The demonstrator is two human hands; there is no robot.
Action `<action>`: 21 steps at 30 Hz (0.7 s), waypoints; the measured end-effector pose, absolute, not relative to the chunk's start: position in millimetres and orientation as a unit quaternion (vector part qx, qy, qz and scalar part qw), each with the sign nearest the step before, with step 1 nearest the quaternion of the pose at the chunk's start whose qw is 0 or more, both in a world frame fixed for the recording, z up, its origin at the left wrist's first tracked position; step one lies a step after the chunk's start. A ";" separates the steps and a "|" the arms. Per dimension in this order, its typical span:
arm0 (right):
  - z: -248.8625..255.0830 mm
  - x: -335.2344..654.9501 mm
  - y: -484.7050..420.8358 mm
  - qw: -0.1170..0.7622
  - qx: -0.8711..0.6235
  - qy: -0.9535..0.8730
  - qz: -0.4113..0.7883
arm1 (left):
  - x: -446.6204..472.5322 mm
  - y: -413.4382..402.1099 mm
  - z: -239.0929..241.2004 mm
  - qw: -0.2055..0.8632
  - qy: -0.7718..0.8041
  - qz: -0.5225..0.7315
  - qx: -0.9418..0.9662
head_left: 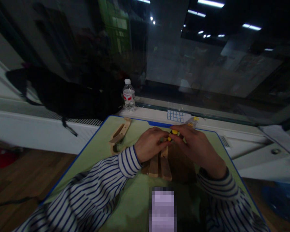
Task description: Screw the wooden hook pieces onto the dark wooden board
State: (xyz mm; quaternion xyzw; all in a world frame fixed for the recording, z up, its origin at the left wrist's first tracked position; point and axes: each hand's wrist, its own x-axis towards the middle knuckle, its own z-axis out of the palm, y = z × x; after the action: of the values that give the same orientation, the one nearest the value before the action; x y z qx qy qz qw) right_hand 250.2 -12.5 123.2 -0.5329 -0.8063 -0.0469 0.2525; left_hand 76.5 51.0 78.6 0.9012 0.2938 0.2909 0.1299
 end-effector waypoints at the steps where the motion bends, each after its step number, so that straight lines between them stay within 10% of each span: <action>1: 123.4 250.0 -12.4 0.253 -0.534 -0.806 -0.047 | 76.3 50.6 79.1 0.132 0.304 0.294 0.897; 21: 125.5 251.2 -14.0 0.265 -0.509 -0.819 -0.006 | 75.6 46.5 83.7 0.127 0.333 0.277 0.892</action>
State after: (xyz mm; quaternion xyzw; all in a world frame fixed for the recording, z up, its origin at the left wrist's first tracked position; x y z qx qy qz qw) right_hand 251.2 -14.0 125.5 -0.5090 -0.8188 -0.0057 0.2654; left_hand 75.6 46.5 83.7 0.8923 0.3329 0.2770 0.1274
